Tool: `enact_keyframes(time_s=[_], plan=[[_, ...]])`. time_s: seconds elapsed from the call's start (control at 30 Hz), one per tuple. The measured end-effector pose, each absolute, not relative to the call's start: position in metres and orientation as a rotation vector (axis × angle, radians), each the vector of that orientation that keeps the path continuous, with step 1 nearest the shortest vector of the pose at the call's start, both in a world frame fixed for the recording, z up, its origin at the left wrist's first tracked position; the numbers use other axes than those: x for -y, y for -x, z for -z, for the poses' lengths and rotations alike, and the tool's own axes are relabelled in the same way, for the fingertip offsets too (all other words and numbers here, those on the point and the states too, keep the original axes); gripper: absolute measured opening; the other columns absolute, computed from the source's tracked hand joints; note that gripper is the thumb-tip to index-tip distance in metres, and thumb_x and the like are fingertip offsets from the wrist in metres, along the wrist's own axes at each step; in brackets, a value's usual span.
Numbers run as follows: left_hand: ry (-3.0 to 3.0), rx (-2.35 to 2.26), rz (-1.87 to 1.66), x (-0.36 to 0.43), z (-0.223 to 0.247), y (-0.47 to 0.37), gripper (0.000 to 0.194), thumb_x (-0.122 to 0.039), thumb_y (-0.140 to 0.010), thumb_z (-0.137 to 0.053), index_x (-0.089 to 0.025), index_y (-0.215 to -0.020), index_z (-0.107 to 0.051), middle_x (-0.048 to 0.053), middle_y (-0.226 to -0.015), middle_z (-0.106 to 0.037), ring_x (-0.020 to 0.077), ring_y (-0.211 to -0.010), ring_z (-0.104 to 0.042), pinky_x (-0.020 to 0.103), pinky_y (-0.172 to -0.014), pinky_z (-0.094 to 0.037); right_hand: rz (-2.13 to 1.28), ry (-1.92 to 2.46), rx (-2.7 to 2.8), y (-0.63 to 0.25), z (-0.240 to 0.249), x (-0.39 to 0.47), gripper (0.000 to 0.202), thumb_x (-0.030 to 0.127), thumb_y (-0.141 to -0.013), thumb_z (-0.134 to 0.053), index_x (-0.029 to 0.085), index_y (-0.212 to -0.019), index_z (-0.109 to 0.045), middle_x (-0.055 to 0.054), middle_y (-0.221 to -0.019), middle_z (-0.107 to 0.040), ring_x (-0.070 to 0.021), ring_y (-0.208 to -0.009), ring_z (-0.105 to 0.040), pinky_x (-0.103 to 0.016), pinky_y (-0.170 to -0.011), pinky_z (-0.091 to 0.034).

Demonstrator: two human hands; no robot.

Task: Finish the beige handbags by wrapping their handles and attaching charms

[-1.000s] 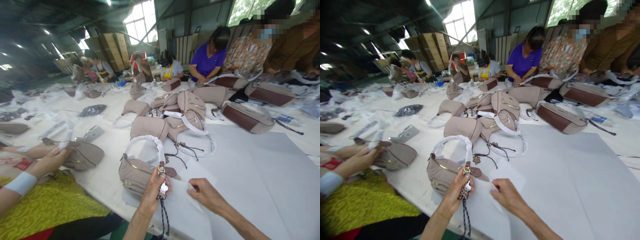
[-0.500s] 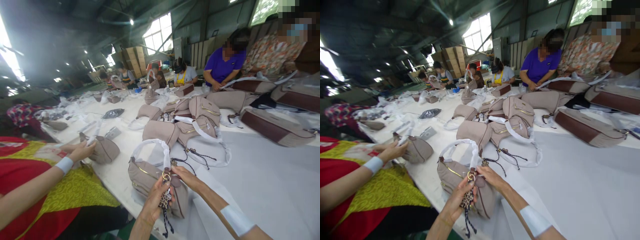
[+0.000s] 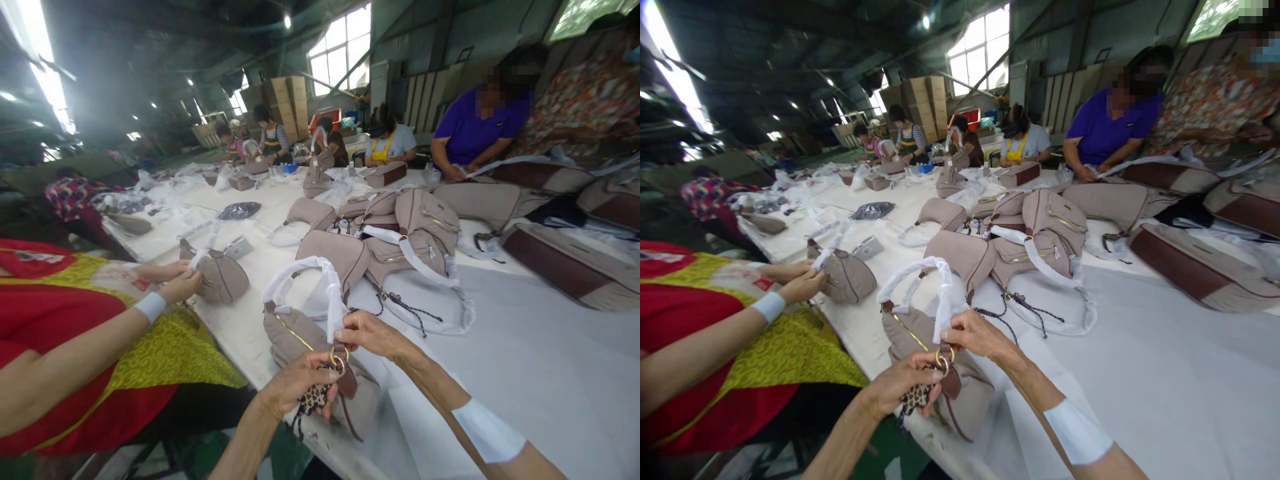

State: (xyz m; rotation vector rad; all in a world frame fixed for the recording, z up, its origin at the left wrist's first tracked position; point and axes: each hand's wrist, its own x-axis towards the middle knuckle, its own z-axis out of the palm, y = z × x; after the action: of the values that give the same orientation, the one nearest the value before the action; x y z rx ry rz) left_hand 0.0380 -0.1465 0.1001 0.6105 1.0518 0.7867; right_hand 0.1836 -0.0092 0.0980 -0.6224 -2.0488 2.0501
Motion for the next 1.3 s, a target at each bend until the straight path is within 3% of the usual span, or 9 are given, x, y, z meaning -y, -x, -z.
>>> enact_keyframes(time_s=[0.23,0.4,0.63,0.8,0.93,1.1,1.3], plan=[[-0.697,-1.001,-0.592,0.147,-0.102,-0.026,0.021,-0.03,-0.072,-0.064,-0.015,-0.087,-0.061,0.0,-0.055,-0.059,0.0099,-0.04,-0.053,0.018,-0.041,-0.037,-1.952,0.844,1.814,-0.188,-0.074,0.049,0.031,0.042,-0.076,-0.054,0.014,-0.063,-0.055,0.003,-0.055,-0.049,-0.0074,-0.052,-0.043,-0.021,-0.05,-0.034],[-0.518,-1.1,-0.799,0.168,-0.083,-0.046,0.035,-0.037,-0.073,-0.063,-0.016,-0.101,-0.056,-0.001,-0.058,-0.058,0.0106,-0.043,-0.056,0.018,-0.04,-0.038,-1.884,1.035,1.51,-0.187,-0.044,0.075,0.034,0.048,-0.077,-0.052,0.014,-0.075,-0.059,0.0,-0.062,-0.055,-0.011,-0.056,-0.048,-0.023,-0.051,-0.039],[-0.325,-1.371,-1.148,0.196,-0.101,-0.072,0.027,-0.041,-0.078,-0.056,-0.02,-0.092,-0.047,-0.002,-0.061,-0.06,0.0114,-0.047,-0.056,0.019,-0.042,-0.036,-1.783,1.082,1.332,-0.174,-0.049,0.101,0.035,0.051,-0.078,-0.05,0.016,-0.08,-0.056,0.0,-0.065,-0.054,-0.0122,-0.06,-0.046,-0.024,-0.053,-0.037],[-0.175,-1.408,-1.304,0.211,-0.113,-0.083,0.018,-0.03,-0.078,-0.055,-0.017,-0.089,-0.05,0.002,-0.067,-0.064,0.0143,-0.056,-0.061,0.023,-0.05,-0.044,-1.724,1.09,1.363,-0.162,-0.053,0.115,0.035,0.051,-0.079,-0.049,0.017,-0.077,-0.055,0.002,-0.063,-0.052,-0.0118,-0.059,-0.045,-0.024,-0.053,-0.036],[-0.074,-1.412,-1.356,0.219,-0.121,-0.091,0.023,-0.031,-0.075,-0.062,-0.015,-0.088,-0.052,0.005,-0.077,-0.067,0.0152,-0.064,-0.064,0.024,-0.058,-0.05,-1.659,1.107,1.396,-0.158,-0.054,0.126,0.034,0.05,-0.08,-0.047,0.018,-0.074,-0.055,0.002,-0.062,-0.054,-0.0118,-0.058,-0.046,-0.024,-0.054,-0.037],[0.02,-1.478,-1.475,0.226,-0.119,-0.104,0.032,-0.034,-0.068,-0.072,-0.017,-0.088,-0.054,0.005,-0.086,-0.066,0.0141,-0.064,-0.064,0.022,-0.053,-0.048,-1.594,1.097,1.421,-0.154,-0.054,0.137,0.033,0.048,-0.081,-0.047,0.018,-0.079,-0.058,-0.002,-0.07,-0.061,-0.014,-0.064,-0.051,-0.024,-0.058,-0.04],[-0.032,-1.593,-1.494,0.237,-0.105,-0.113,0.034,-0.042,-0.065,-0.073,-0.016,-0.084,-0.062,0.002,-0.071,-0.065,0.0112,-0.058,-0.057,0.022,-0.055,-0.045,-1.594,1.038,1.447,-0.156,-0.056,0.144,0.033,0.046,-0.082,-0.047,0.017,-0.086,-0.061,-0.004,-0.078,-0.063,-0.0158,-0.073,-0.053,-0.025,-0.063,-0.042]])
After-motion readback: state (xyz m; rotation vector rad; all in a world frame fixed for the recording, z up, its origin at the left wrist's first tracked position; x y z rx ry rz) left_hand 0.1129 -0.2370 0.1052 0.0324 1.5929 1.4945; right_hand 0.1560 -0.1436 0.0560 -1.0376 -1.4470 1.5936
